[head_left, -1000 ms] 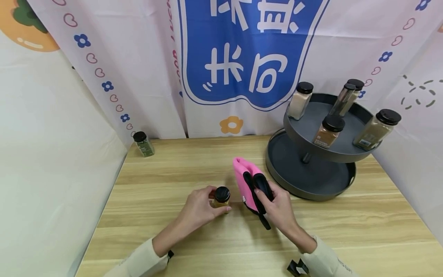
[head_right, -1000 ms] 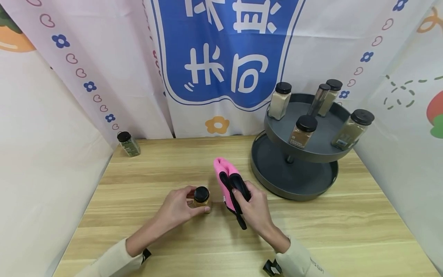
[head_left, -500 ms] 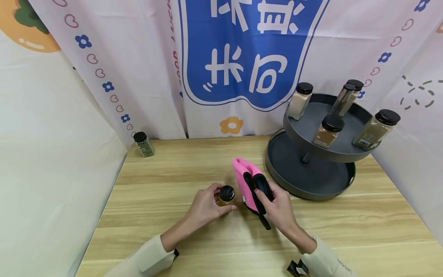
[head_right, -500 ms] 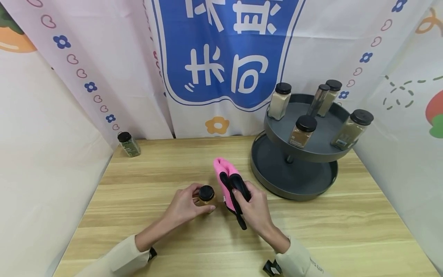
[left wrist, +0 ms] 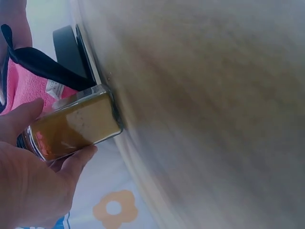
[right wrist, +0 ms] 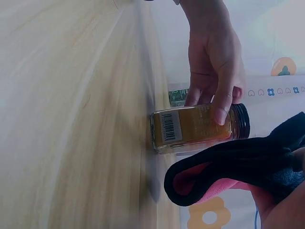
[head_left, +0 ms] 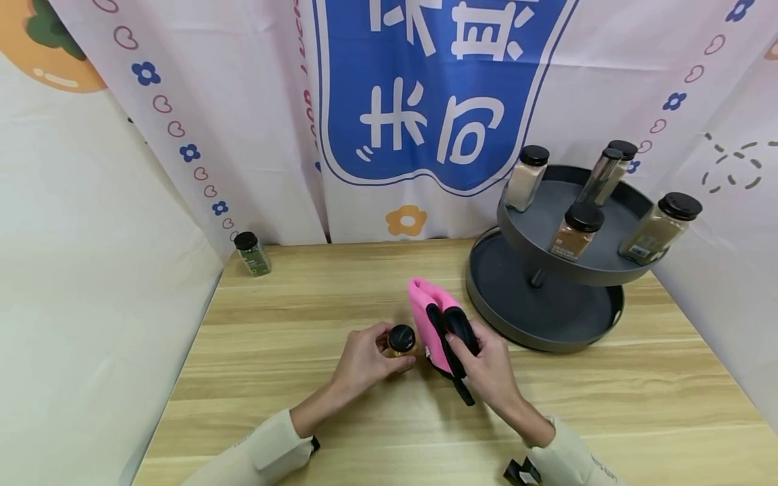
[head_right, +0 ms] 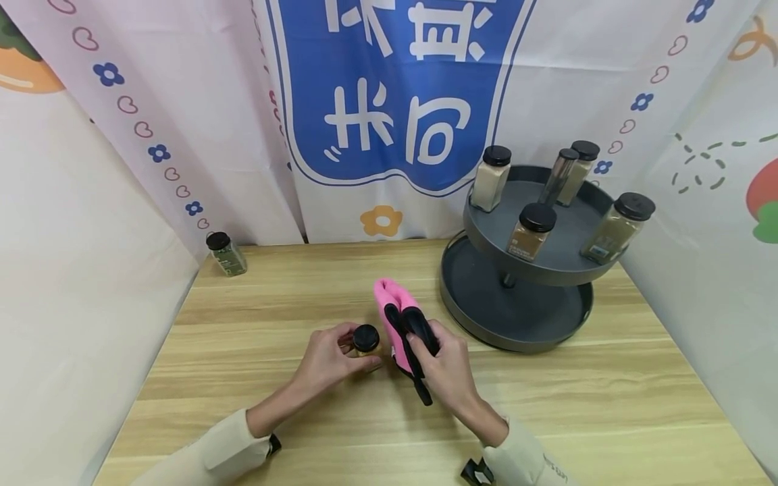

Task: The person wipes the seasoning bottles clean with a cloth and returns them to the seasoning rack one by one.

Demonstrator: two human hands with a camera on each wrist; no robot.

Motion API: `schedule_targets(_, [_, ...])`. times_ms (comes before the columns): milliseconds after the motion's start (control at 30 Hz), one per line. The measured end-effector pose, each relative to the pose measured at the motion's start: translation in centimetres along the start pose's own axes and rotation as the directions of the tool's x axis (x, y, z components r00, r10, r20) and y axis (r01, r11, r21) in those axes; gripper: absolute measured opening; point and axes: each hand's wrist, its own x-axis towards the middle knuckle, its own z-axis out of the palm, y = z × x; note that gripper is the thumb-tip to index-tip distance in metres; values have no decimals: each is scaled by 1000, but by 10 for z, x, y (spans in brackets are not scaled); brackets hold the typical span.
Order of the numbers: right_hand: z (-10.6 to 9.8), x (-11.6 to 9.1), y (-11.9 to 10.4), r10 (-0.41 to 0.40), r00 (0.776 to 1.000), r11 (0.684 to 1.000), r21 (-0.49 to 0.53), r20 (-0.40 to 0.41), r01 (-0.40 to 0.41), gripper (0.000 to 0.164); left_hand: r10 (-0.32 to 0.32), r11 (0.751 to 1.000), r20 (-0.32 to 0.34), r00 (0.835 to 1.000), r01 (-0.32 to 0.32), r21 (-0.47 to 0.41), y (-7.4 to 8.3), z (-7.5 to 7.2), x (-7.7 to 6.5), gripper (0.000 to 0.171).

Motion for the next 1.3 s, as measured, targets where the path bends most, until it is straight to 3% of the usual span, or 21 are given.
schedule_targets(333, [3,0,-1,-43,999,999,26,7,43,12,59,998,44,997,-58,-37,2,-11,4,35])
schedule_targets(600, [10,-4,-1,-123,992,990,70,31,120,8,56,988,62,996,-47,-146,21,-25,12,41])
schedule_targets(833, [16,-7,-2,-51,997,996,72,63,47,3,77,991,32,997,-73,-117,35,-34,15,42])
schedule_targets(933, [17,-7,-7,-117,993,988,106,22,114,4,76,992,39,996,-72,-101,35,-35,15,42])
schedule_targets(1033, [18,-6,-12,-237,971,963,121,-37,240,8,83,991,50,995,-77,-106,35,-36,16,41])
schedule_targets(1100, [18,-6,-14,-274,961,955,106,-50,278,11,86,991,54,995,-79,-110,35,-36,16,40])
schedule_targets(1167, [19,-6,-14,-243,969,966,83,-33,245,11,85,990,50,995,-79,-118,36,-37,17,39])
schedule_targets(1300, [19,-7,-10,-98,995,994,56,15,97,4,62,990,49,997,-55,-130,38,-39,17,41])
